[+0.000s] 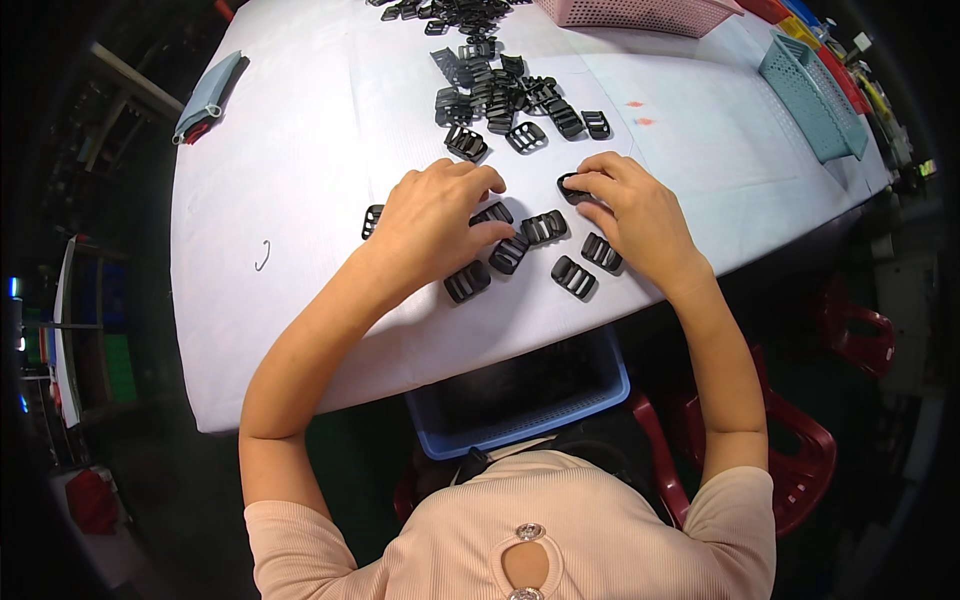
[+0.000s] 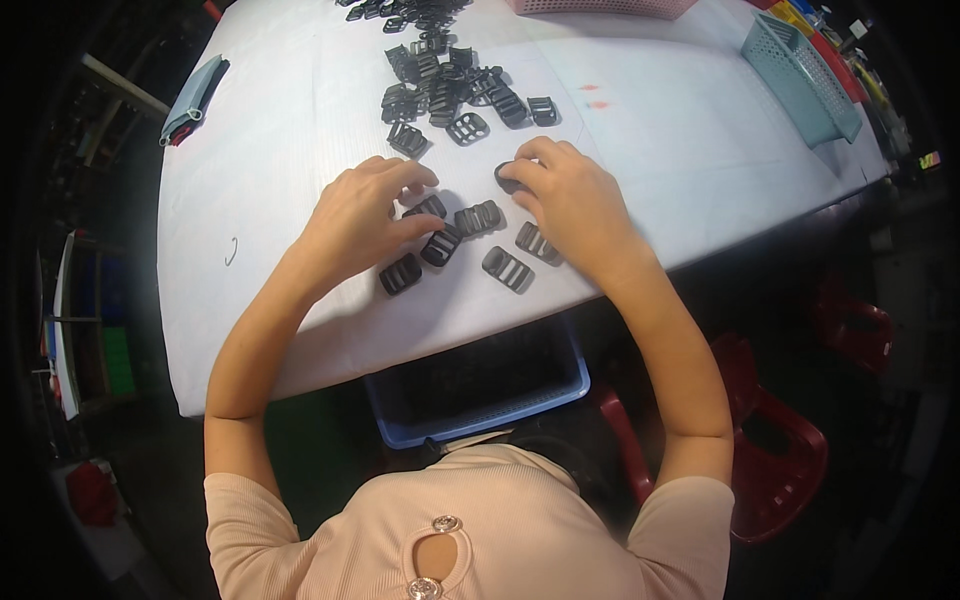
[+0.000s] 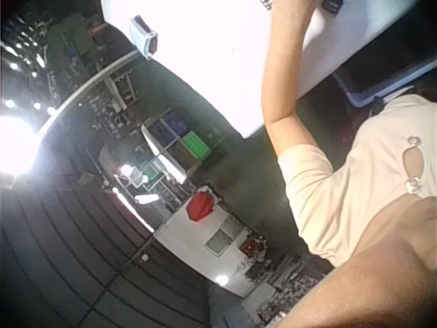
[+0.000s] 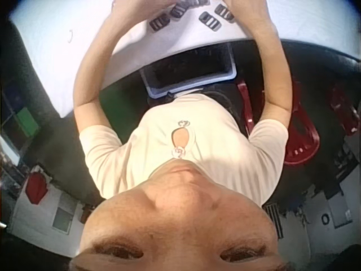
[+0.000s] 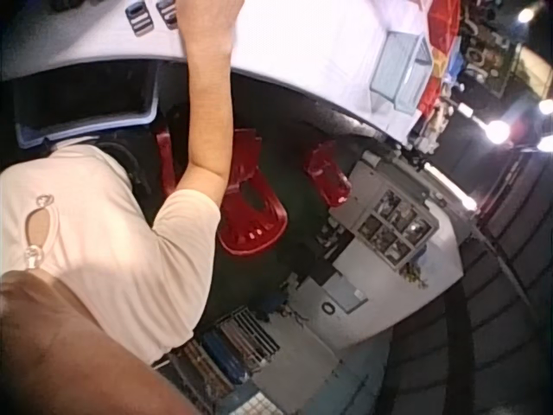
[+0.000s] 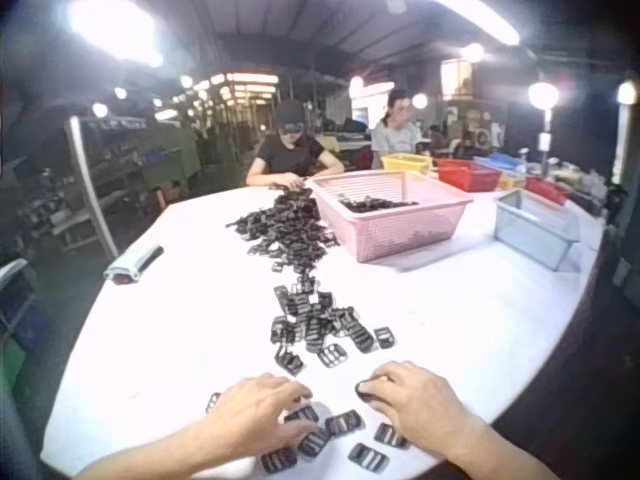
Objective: The person sorts small black plastic clips on a white table, arranging them into neat rows and then gathering them into a blue basket. The person repeats this process with a second batch of clips from a pink basket.
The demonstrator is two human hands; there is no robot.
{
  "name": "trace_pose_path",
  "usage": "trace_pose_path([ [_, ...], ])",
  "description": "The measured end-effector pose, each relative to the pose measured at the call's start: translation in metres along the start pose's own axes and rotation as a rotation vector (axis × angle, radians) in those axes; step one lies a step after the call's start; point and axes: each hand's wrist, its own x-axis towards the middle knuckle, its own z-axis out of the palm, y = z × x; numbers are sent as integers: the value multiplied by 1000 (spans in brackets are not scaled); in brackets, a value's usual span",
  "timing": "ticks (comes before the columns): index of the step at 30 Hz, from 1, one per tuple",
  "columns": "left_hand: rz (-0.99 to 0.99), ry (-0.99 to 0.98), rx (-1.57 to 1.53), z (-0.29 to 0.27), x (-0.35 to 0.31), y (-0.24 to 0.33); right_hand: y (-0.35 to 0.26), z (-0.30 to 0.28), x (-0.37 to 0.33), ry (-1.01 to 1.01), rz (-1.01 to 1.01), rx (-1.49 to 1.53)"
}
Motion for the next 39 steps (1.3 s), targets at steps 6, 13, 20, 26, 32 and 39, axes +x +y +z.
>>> trace_pose_path([
  [6, -3, 234, 138, -8, 32, -41, 13, 1, 15, 25, 49, 101],
  [13, 61, 197, 78, 3, 42, -47, 27, -19, 35, -330, 256, 339],
  [20, -77, -15, -355, -7, 32, -21, 34, 30, 71, -14, -150, 28],
  [26, 89, 248, -123, 8, 15, -23, 19, 21, 67, -152, 68, 101],
  [32, 187, 106, -87, 12, 6, -15, 30, 4, 59, -219, 210, 9],
  [39, -258, -64, -522, -3, 11, -6, 3, 18, 80, -58, 106, 114],
])
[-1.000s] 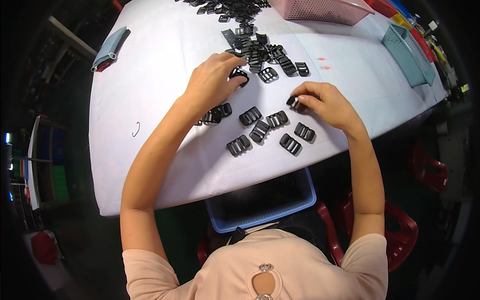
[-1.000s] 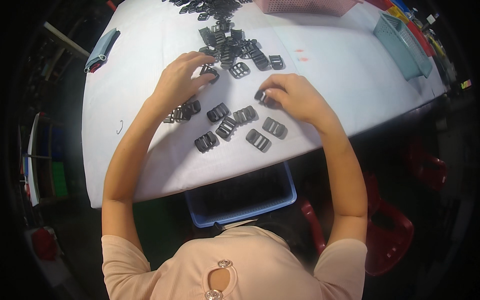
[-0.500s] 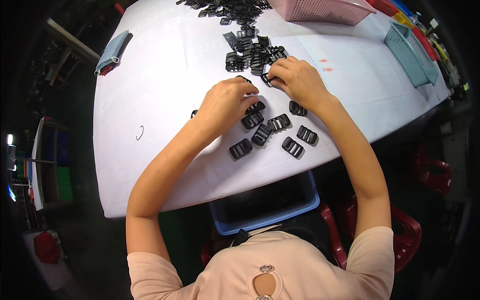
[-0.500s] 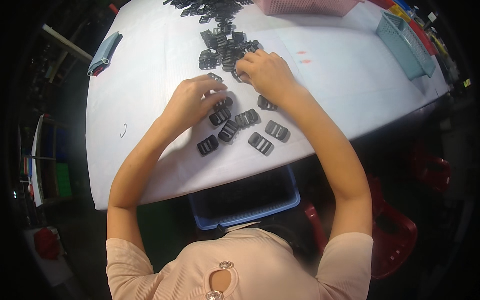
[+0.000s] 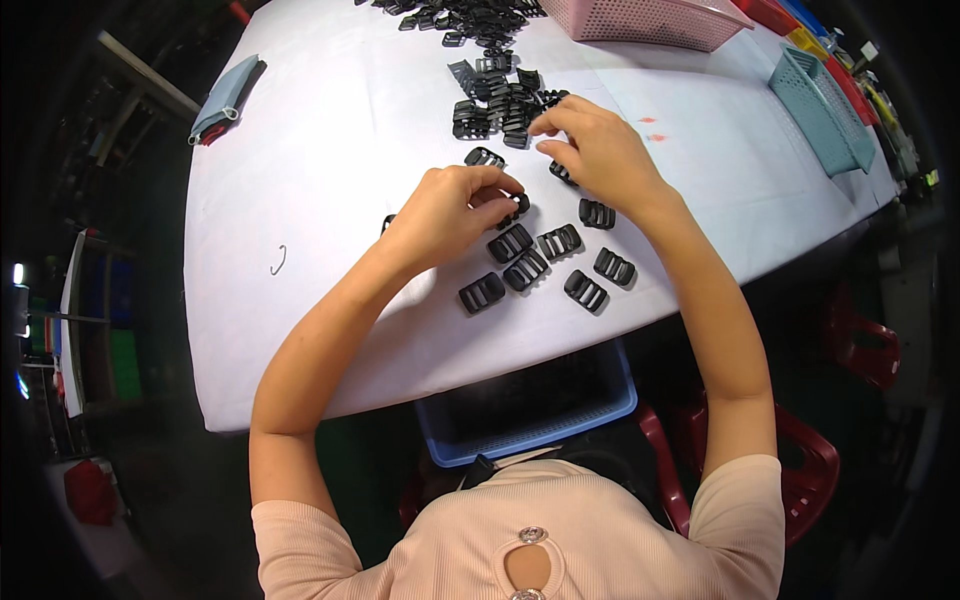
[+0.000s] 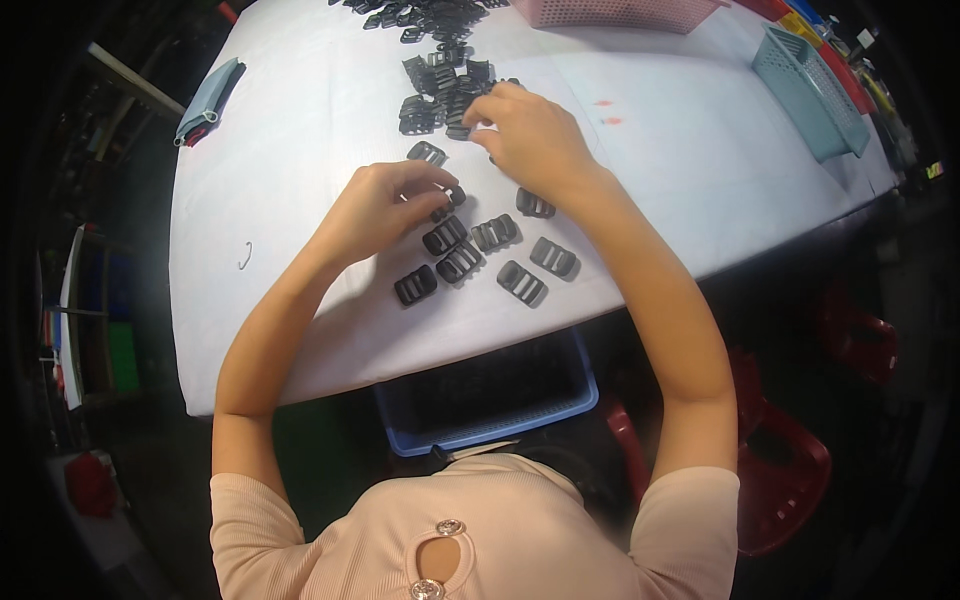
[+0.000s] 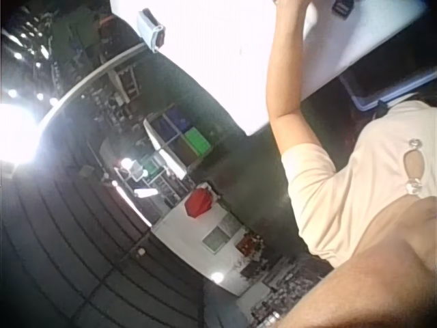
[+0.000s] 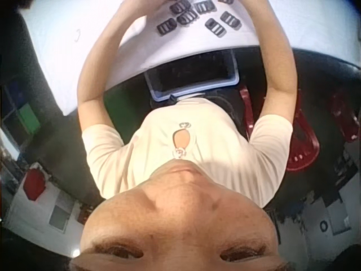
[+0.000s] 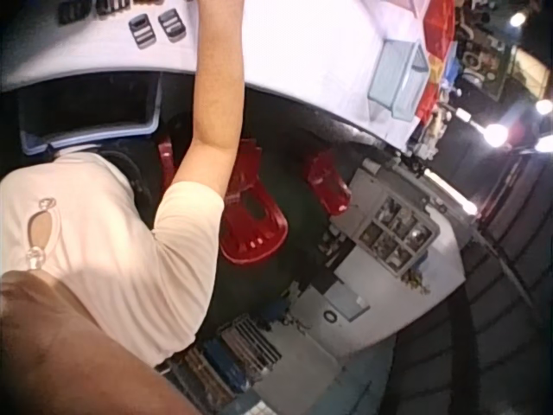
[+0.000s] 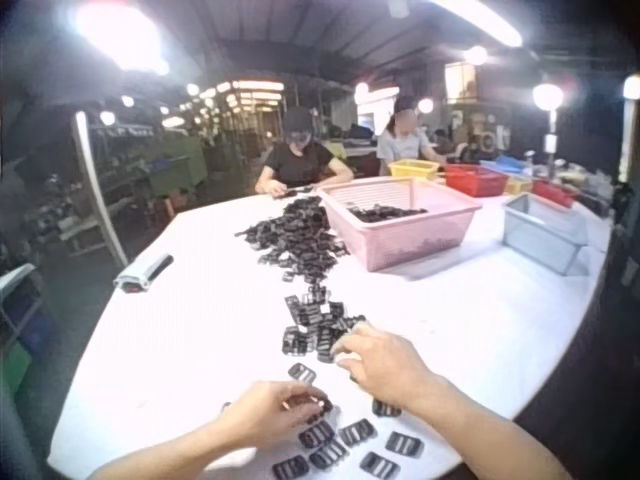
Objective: The person sorts small black plastic clips on a white table, arranging them into neat rows and then gathering them into a blue basket. The person repeats this process with a second batch of clips from a pink basket.
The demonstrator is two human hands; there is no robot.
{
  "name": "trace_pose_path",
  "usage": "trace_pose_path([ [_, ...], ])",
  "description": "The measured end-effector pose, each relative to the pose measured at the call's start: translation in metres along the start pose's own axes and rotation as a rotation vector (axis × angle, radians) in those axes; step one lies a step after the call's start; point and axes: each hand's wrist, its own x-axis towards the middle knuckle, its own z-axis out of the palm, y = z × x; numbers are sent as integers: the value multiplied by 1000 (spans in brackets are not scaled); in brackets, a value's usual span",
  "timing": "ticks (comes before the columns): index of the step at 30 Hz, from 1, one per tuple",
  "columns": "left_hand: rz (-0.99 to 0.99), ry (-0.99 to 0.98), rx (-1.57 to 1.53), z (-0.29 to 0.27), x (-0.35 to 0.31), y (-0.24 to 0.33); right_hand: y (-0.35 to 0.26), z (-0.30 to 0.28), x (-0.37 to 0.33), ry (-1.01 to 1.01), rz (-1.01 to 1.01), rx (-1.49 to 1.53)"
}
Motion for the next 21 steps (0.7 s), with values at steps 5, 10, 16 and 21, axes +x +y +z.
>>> trace_pose_path([
  [5, 179, 246, 341, -14, -2, -6, -11, 30, 23, -47, -205, -6],
  [10, 86, 289, 392, -53, -20, -19, -26, 43, 19, -145, -208, -185],
  [16, 5, 230, 403, -70, -44, -33, -28, 12, 23, -347, 190, 183],
  [21, 12, 105, 475, -77, -51, -33, -44, 22, 8, -97, -200, -74],
])
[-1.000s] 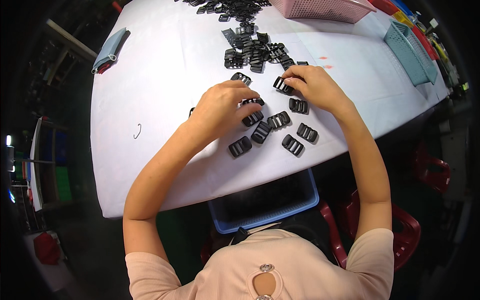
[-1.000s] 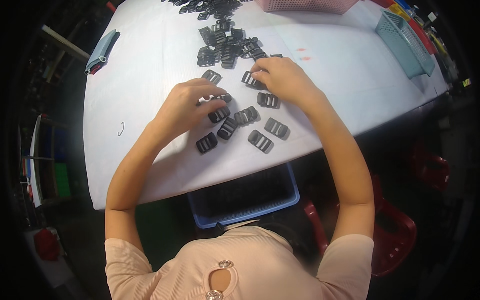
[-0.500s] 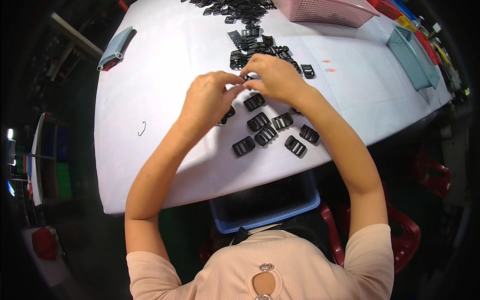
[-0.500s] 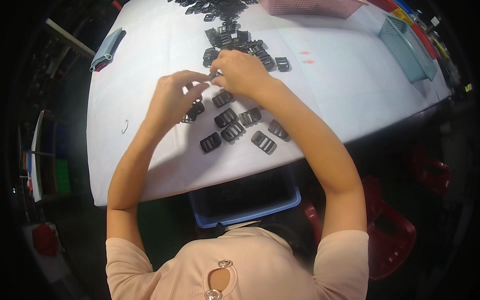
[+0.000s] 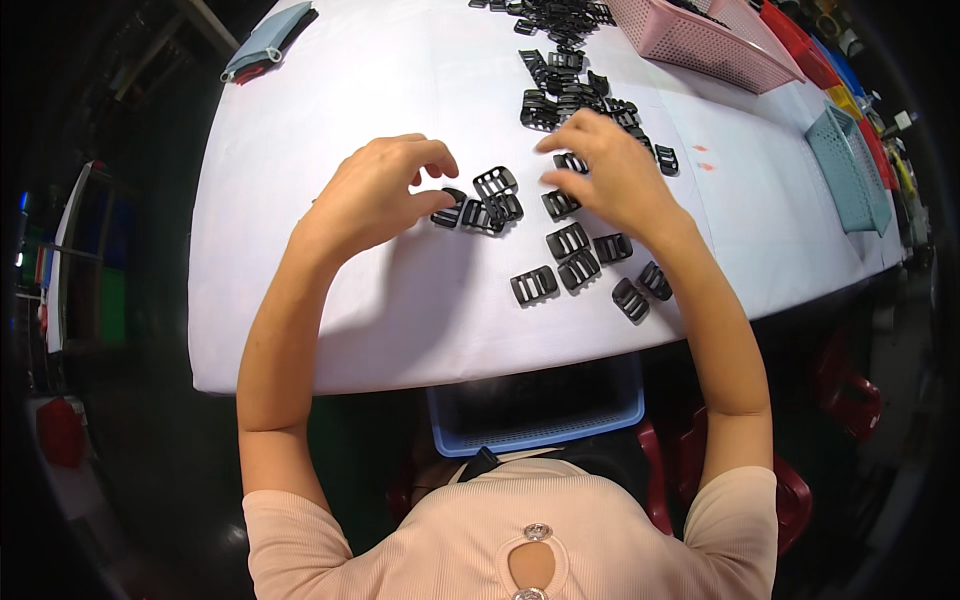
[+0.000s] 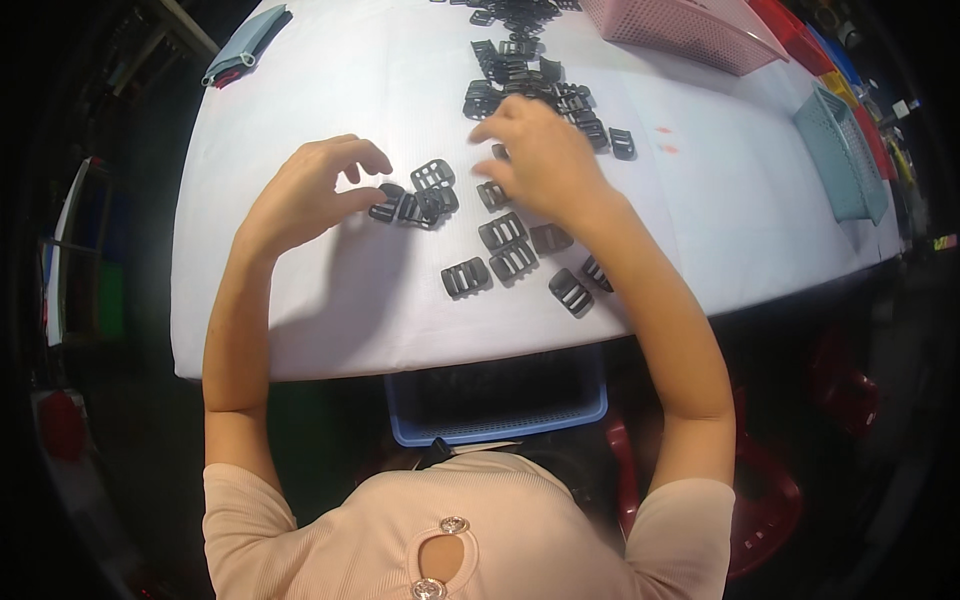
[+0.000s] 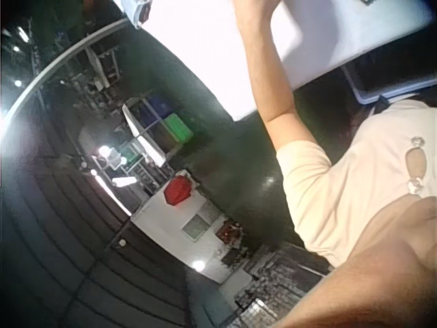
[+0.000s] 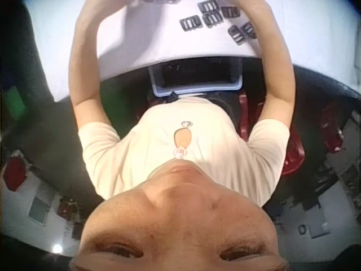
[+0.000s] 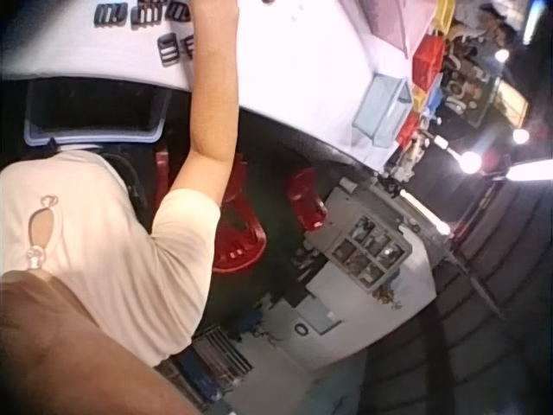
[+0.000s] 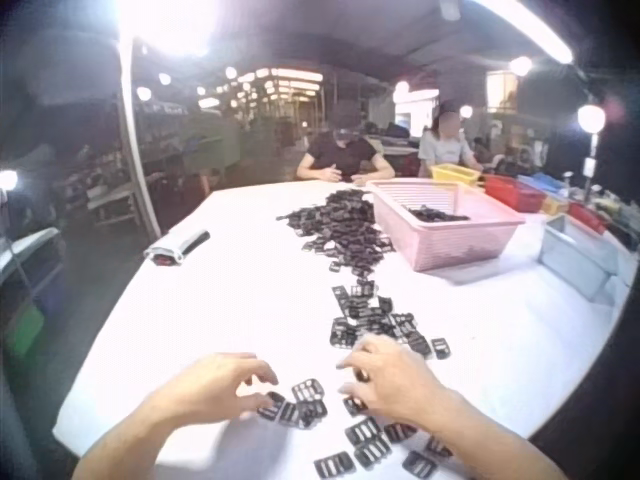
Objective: The person sorts small black plastic clips on a white table, arranging them into neat rows and then gathering them into a blue basket. The person repeats this process with a second batch of clips from a pink basket.
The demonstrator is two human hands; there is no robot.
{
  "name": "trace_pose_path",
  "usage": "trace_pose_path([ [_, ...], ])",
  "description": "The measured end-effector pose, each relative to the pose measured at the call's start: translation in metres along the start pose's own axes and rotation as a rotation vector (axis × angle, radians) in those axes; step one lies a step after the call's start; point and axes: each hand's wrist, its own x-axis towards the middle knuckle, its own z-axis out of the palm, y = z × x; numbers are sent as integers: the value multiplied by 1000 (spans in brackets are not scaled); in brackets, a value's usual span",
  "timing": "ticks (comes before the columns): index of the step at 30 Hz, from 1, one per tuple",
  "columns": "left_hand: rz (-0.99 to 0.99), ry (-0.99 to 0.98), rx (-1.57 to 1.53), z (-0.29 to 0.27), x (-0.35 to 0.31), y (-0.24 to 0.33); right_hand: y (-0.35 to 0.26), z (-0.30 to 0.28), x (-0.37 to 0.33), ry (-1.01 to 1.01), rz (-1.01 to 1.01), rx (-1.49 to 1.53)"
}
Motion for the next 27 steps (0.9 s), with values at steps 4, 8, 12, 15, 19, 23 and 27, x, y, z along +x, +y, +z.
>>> trace_pose_path([
  [4, 62, -42, -37, 9, -2, 0, -30, 16, -4, -168, -67, 233],
  [8, 65, -81, 55, 15, -5, 4, -33, 12, -6, -69, -93, 119],
  [12, 69, -27, 26, 14, -4, -1, -9, 7, 2, 36, -38, -1],
  [15, 29, -101, -90, -1, -3, 4, 2, 15, 10, 41, -31, -56],
  [19, -93, -418, -394, -10, -1, 6, -9, 31, 18, -79, -316, 86],
  [23, 18, -351, -99, -9, -5, 9, -18, 28, 26, -114, -195, 67],
  [27, 98, -143, -16, -5, -6, 4, -18, 23, 33, -289, 83, 252],
])
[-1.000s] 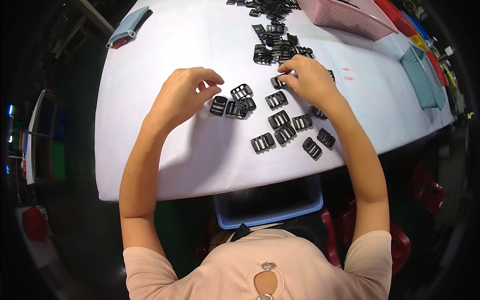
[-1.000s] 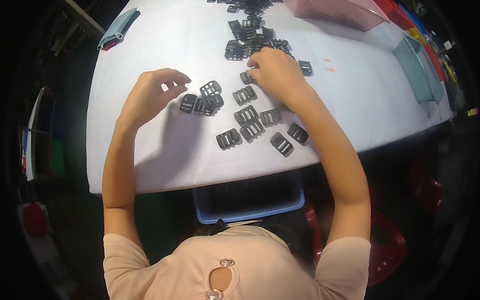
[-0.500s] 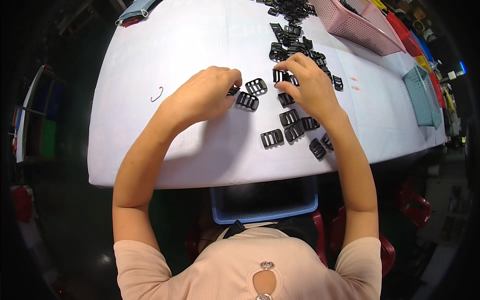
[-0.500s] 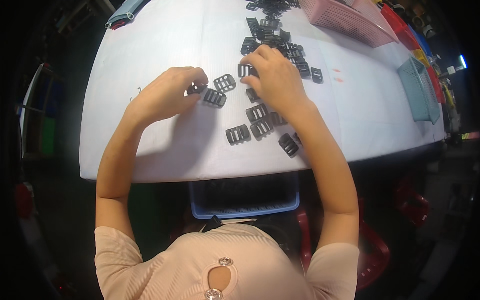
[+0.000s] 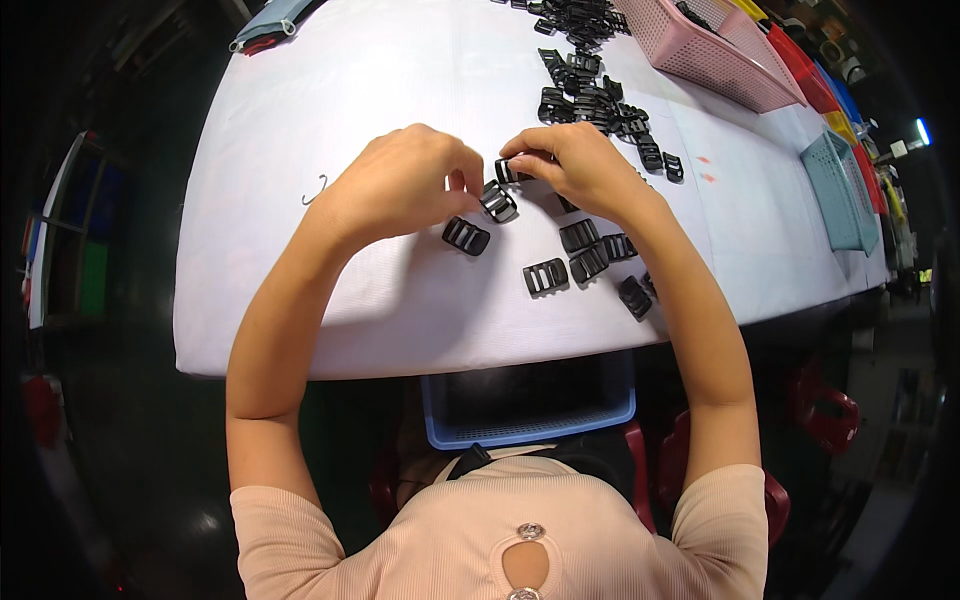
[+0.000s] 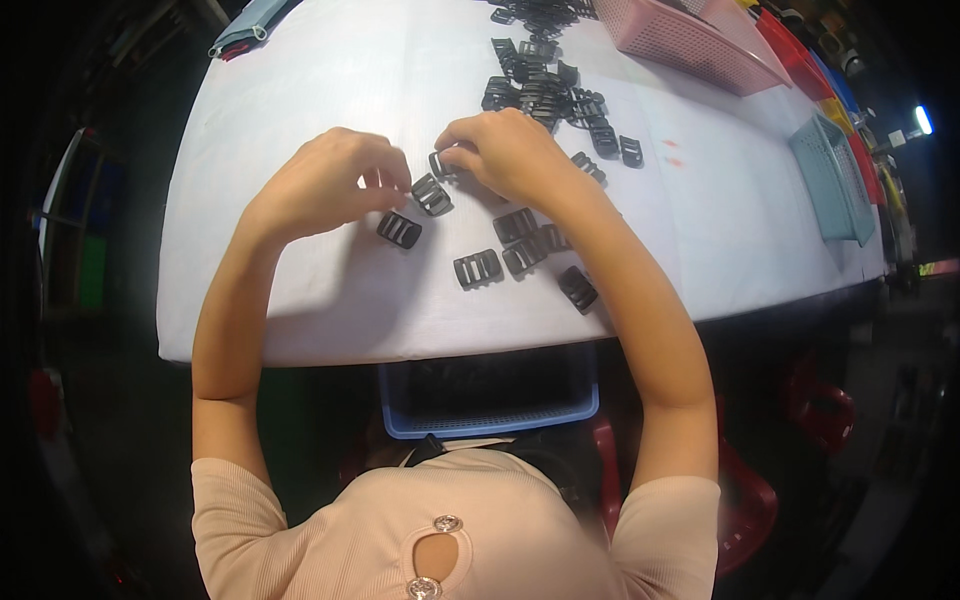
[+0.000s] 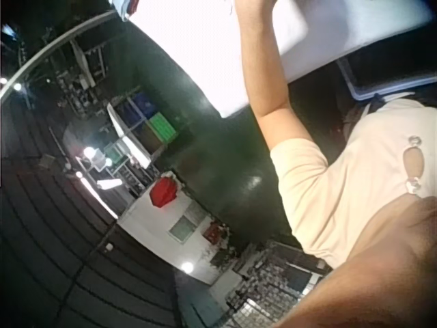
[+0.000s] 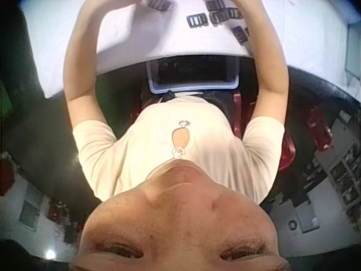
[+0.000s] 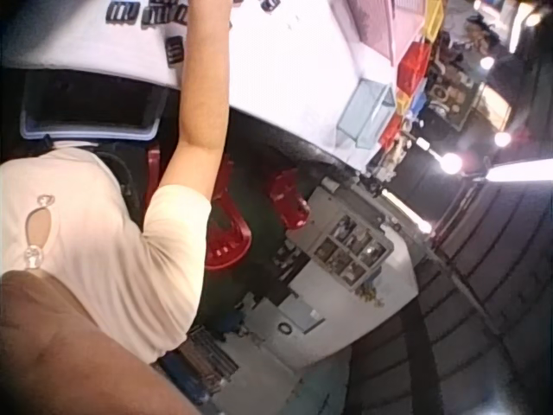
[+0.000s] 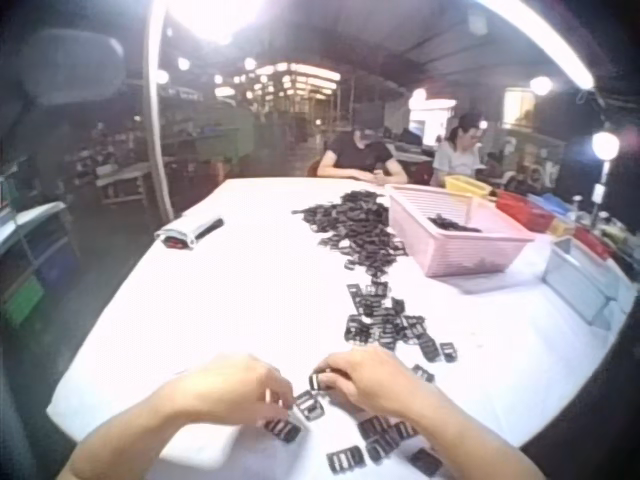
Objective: The person sorts small black plastic clips on a white table, arranging them into neat rows and then gathering them into a blue basket. The person repeats this process with a second batch of clips from a pink basket.
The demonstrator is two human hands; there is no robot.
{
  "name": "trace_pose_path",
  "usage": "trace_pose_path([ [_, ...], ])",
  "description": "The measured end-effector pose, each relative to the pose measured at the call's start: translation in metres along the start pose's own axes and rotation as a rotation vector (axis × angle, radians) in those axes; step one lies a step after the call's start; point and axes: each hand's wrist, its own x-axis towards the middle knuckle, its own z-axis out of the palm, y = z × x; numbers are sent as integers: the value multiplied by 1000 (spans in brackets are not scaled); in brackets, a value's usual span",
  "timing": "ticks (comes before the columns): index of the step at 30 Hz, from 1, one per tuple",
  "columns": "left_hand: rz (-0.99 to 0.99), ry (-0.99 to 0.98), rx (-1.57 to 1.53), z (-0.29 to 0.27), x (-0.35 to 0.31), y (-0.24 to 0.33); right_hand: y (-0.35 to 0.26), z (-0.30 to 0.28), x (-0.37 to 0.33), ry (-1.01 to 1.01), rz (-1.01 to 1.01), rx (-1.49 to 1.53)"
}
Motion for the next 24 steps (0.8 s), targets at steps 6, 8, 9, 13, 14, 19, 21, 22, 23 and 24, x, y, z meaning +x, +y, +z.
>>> trace_pose_path([
  [6, 251, 140, 50, 33, 11, 2, 13, -19, -11, 326, -35, -140],
  [8, 232, 146, 77, 39, 16, -1, 22, -33, -25, 386, -12, -87],
  [9, 227, 149, 91, 41, 18, -3, 30, -38, -35, 412, -5, -79],
  [13, 17, 49, -319, 33, 21, 2, 62, -43, -77, 457, 68, -10],
  [14, -7, 28, -307, 33, 24, 0, 71, -41, -86, 461, 77, 3],
  [19, -17, 174, -147, 38, 23, -10, 63, -18, -104, 435, 52, -47],
  [21, -34, 233, -94, 36, 23, -12, 57, -17, -100, 363, -17, -23],
  [22, -71, 244, -91, 33, 24, -11, 51, -14, -95, 379, -75, -17],
  [23, -110, 256, -88, 30, 25, -10, 47, -11, -89, 395, -133, -11],
  [24, -101, 291, -105, 30, 27, -12, 48, -8, -82, 384, -164, -12],
])
